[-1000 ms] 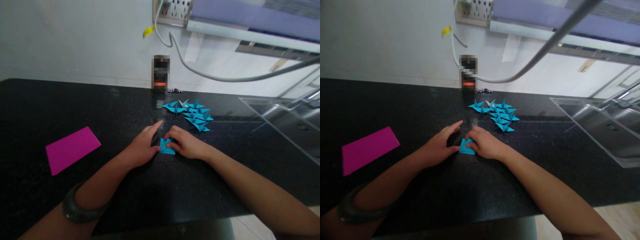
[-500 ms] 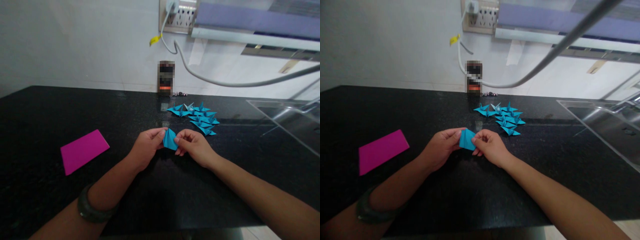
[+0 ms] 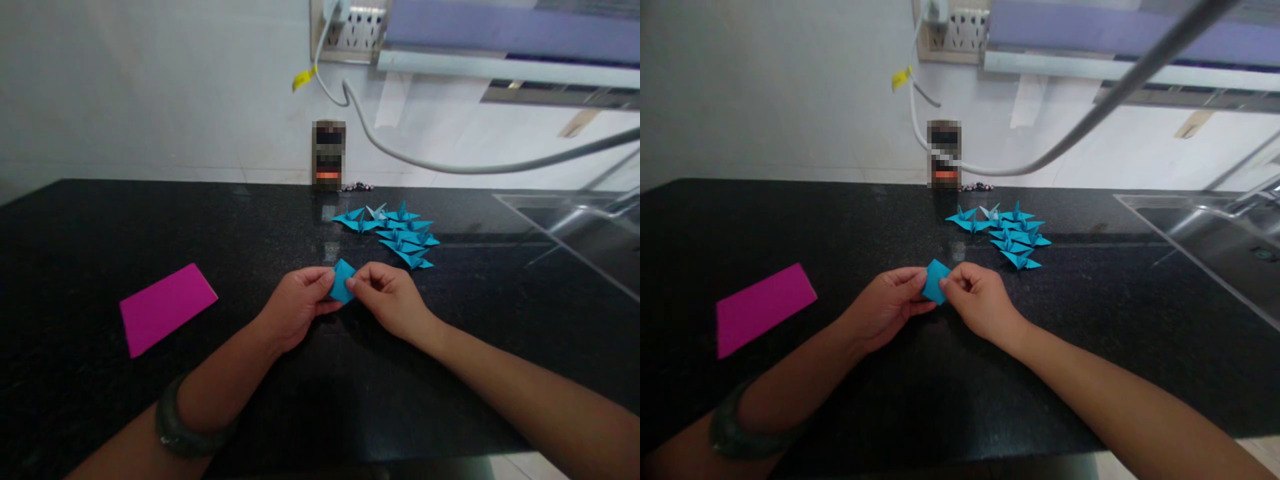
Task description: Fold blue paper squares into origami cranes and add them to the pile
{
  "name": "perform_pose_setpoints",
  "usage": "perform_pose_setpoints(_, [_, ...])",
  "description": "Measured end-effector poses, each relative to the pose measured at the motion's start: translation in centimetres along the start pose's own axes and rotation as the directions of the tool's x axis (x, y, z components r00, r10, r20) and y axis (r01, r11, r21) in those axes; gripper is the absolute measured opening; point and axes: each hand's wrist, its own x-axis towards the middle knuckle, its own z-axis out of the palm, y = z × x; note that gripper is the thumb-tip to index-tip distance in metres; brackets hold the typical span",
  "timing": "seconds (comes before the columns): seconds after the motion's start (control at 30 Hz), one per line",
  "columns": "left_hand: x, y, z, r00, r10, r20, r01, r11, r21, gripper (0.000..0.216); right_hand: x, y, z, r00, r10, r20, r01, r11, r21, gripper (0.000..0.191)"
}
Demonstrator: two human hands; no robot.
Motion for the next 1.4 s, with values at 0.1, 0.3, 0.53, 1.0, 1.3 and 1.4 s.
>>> perform_pose_setpoints(0.1, [0.05,-0.1,-0.03,1.0,0.019,-0.003,-0.019,0.999,-0.034,0.025,-0.05,-0.23,0.16,0.996,0.069,0.059,-0.073,0.995,0.069,0.021])
perform_pose_setpoints(0.3, [-0.05,-0.15,0.17,0.999,0.033,-0.034,-0.033,0.999,0.004,0.026,-0.13,-0.33,0.32,0.981,0.157,0.111,-0.173,0.973,0.155,0.022])
perform_pose_setpoints(0.53, [-0.03,-0.49,0.27,0.996,0.043,-0.073,-0.04,0.998,0.052,0.028,-0.17,-0.59,0.2,0.975,0.173,0.139,-0.201,0.955,0.218,0.025])
perform_pose_setpoints(1.0, [0.15,-0.56,0.55,0.977,0.121,-0.177,-0.091,0.982,0.167,0.031,-0.31,-0.85,0.41,0.949,0.242,0.201,-0.289,0.923,0.253,0.025])
perform_pose_setpoints(1.3, [0.14,-0.57,0.59,0.977,0.1,-0.188,-0.073,0.987,0.144,0.035,-0.28,-1.05,0.46,0.943,0.254,0.218,-0.306,0.916,0.259,0.026])
perform_pose_setpoints(1.4, [0.2,-0.64,0.53,0.975,0.112,-0.194,-0.083,0.985,0.15,0.033,-0.35,-1.0,0.4,0.943,0.248,0.221,-0.302,0.918,0.256,0.025])
